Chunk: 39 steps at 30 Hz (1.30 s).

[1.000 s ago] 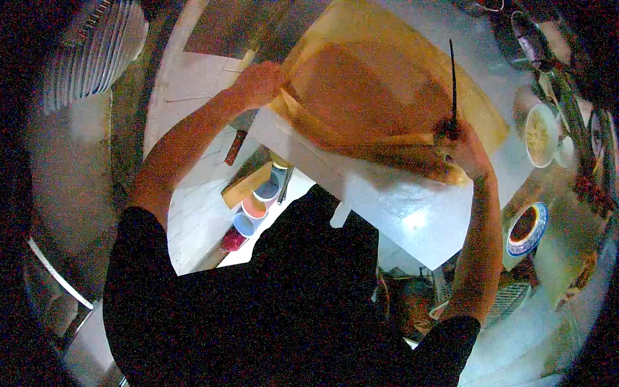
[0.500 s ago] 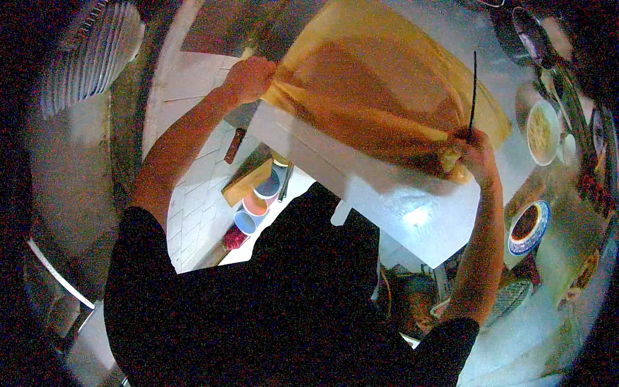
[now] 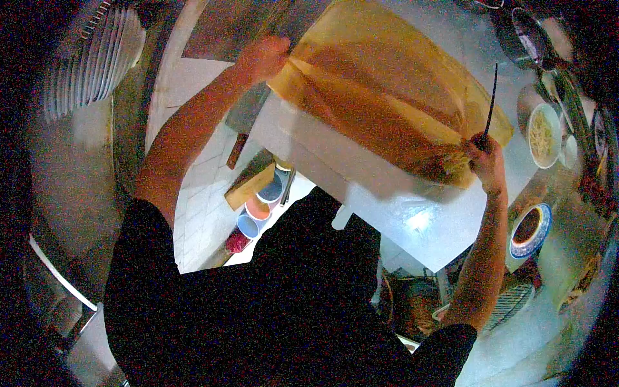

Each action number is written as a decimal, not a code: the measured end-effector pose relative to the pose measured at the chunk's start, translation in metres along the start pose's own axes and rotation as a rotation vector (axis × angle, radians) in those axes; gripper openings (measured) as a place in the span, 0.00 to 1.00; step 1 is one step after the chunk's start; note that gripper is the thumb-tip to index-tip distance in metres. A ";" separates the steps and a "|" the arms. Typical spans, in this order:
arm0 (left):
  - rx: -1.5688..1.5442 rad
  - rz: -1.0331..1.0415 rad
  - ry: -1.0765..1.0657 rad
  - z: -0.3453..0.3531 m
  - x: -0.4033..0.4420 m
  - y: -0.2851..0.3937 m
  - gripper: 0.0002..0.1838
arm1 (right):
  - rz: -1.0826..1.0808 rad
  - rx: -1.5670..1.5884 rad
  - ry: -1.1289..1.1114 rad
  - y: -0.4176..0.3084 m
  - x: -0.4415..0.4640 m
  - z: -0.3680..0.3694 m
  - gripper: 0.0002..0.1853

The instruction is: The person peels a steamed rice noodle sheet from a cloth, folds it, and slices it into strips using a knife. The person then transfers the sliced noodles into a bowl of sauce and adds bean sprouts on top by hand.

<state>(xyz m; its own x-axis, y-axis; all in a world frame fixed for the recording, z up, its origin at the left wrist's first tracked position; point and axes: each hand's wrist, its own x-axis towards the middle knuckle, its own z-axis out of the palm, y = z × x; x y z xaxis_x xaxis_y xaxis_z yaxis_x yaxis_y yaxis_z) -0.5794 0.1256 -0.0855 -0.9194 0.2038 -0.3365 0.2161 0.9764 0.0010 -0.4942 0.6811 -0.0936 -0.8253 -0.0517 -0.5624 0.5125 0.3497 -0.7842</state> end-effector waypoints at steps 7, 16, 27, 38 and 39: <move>0.116 0.073 0.052 -0.017 0.035 0.014 0.11 | 0.098 0.098 -0.052 -0.020 -0.018 -0.017 0.09; 0.107 0.134 0.225 -0.031 0.072 0.028 0.14 | 0.124 0.169 0.013 0.001 -0.050 -0.067 0.06; -0.219 0.086 0.189 -0.100 0.095 0.057 0.14 | -0.043 -0.039 0.325 0.013 -0.047 -0.086 0.11; -0.235 0.151 0.338 -0.128 0.109 0.052 0.11 | -0.190 -0.026 0.488 -0.012 -0.034 -0.094 0.07; -0.363 0.128 0.318 -0.137 0.101 0.060 0.11 | -0.176 -0.052 0.519 -0.014 -0.033 -0.094 0.08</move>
<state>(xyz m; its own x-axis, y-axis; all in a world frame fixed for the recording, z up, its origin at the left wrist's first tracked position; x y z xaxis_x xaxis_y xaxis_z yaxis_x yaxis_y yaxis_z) -0.7041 0.2150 0.0093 -0.9599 0.2801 -0.0087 0.2571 0.8928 0.3700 -0.4969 0.7657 -0.0391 -0.9126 0.3505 -0.2106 0.3550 0.4235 -0.8335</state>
